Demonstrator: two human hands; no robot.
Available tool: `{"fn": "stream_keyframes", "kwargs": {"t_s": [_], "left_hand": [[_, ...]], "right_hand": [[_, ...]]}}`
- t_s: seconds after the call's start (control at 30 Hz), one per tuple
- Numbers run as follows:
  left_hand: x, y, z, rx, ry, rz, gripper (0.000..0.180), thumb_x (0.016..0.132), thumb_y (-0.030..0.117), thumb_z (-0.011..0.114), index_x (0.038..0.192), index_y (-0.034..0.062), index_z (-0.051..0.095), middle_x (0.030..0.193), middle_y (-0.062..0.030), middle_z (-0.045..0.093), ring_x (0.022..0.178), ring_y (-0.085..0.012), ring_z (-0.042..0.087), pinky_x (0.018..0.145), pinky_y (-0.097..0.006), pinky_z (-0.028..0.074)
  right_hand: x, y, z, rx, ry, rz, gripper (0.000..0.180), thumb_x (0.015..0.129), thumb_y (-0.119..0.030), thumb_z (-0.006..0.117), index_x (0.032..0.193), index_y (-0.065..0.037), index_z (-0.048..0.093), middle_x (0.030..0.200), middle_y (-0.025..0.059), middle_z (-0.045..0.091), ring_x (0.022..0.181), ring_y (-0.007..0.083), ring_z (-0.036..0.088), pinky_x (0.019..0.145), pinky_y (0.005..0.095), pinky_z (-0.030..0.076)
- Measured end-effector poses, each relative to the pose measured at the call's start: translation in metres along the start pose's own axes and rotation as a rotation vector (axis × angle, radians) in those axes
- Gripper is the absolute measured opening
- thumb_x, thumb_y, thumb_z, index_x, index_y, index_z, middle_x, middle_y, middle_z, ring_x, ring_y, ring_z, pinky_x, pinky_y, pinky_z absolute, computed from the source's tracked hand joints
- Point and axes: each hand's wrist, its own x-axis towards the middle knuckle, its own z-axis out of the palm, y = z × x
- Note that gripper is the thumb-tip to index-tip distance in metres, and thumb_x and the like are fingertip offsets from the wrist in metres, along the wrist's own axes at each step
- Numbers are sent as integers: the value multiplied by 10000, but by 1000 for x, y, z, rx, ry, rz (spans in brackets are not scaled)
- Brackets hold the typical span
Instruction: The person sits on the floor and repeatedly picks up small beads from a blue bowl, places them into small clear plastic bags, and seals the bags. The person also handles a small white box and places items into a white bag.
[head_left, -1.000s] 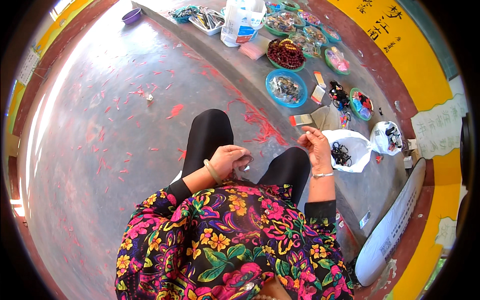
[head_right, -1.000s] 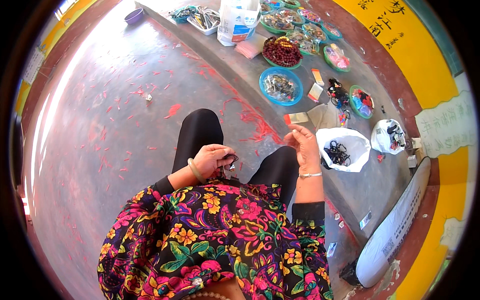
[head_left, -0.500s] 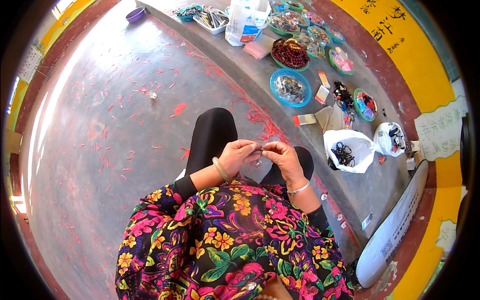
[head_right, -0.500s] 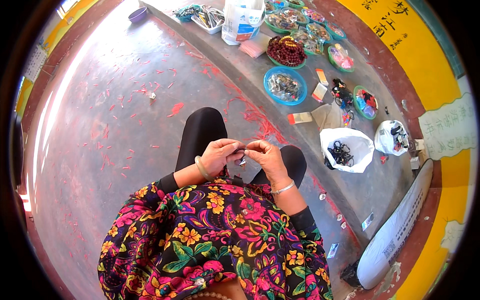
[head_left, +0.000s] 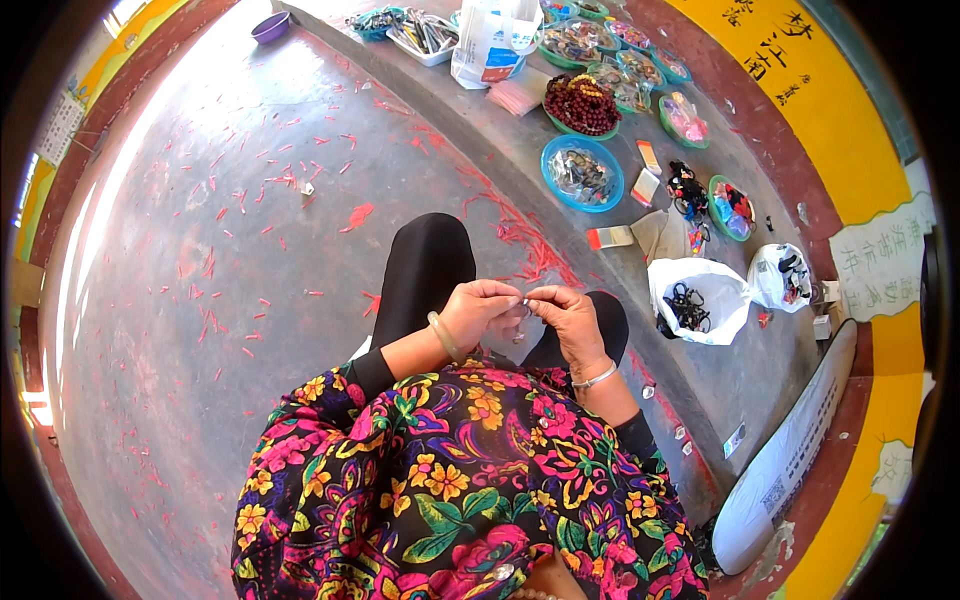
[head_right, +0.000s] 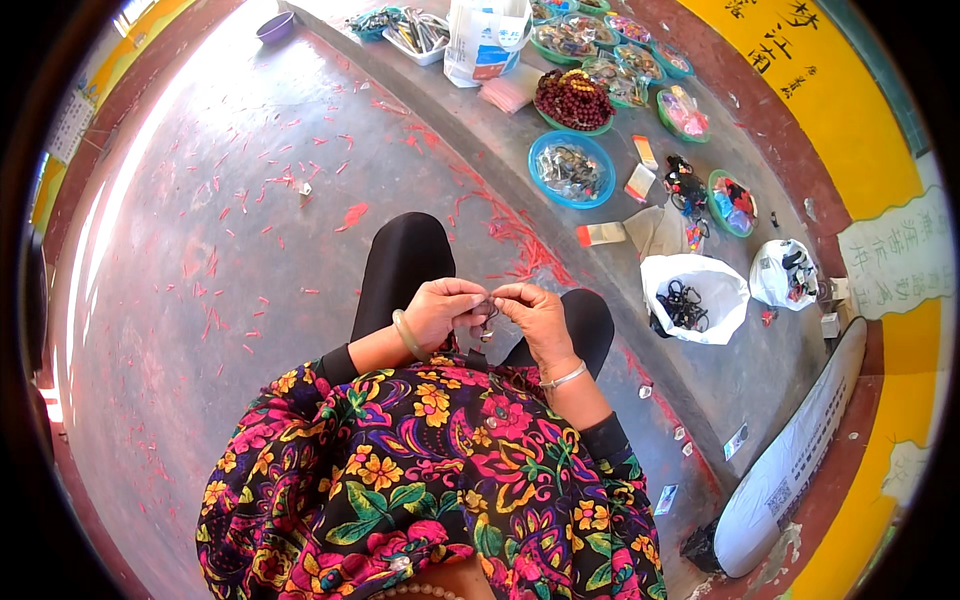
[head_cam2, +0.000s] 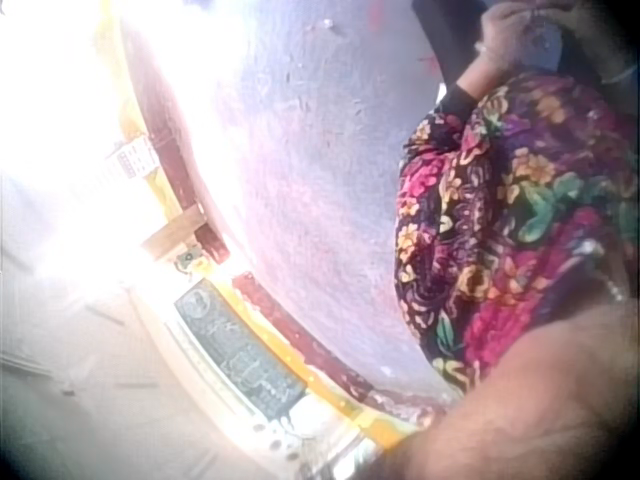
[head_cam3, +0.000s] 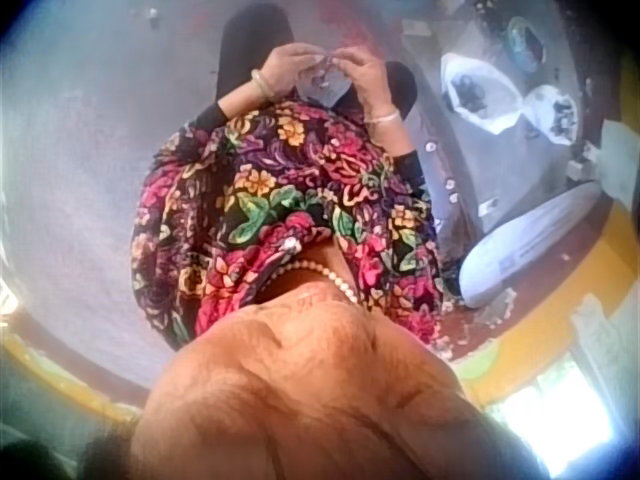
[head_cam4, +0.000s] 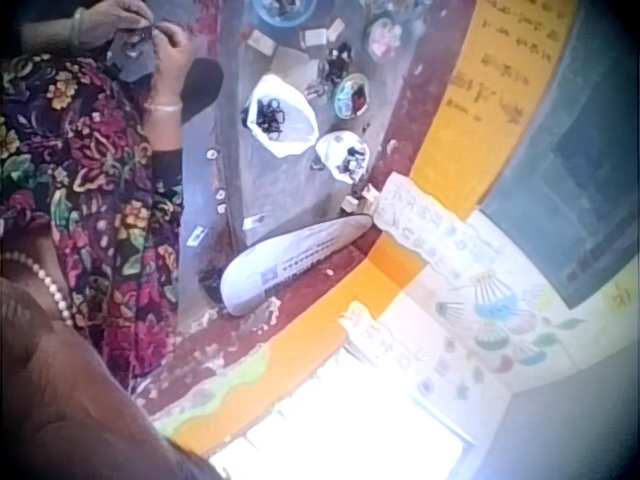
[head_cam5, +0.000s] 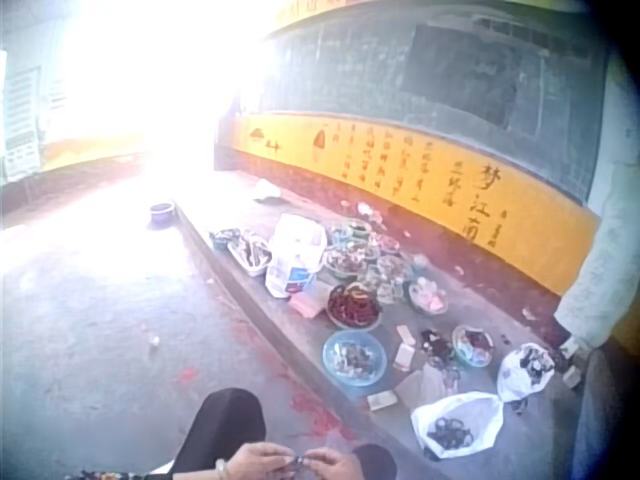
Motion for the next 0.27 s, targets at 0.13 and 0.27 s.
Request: {"fn": "stream_keyframes", "kwargs": {"t_s": [0.13, 0.27], "left_hand": [[-3, 3, 3, -4, 49, -39, 151, 867, 44, 544, 967, -64, 580, 874, -130, 633, 772, -194, 640, 673, -260, 562], [0, 1, -4, -28, -1, -60, 152, 869, 31, 527, 974, -65, 580, 908, -136, 632, 801, -203, 641, 681, -262, 561]], "right_hand": [[-1, 0, 0, 53, 11, 30, 145, 783, -5, 632, 922, -11, 672, 788, -14, 615, 719, 62, 536, 651, 183, 405], [2, 8, -8, 18, -57, -45, 165, 803, 6, 598, 947, -19, 675, 859, 19, 648, 778, 75, 562, 703, 185, 420]]}}
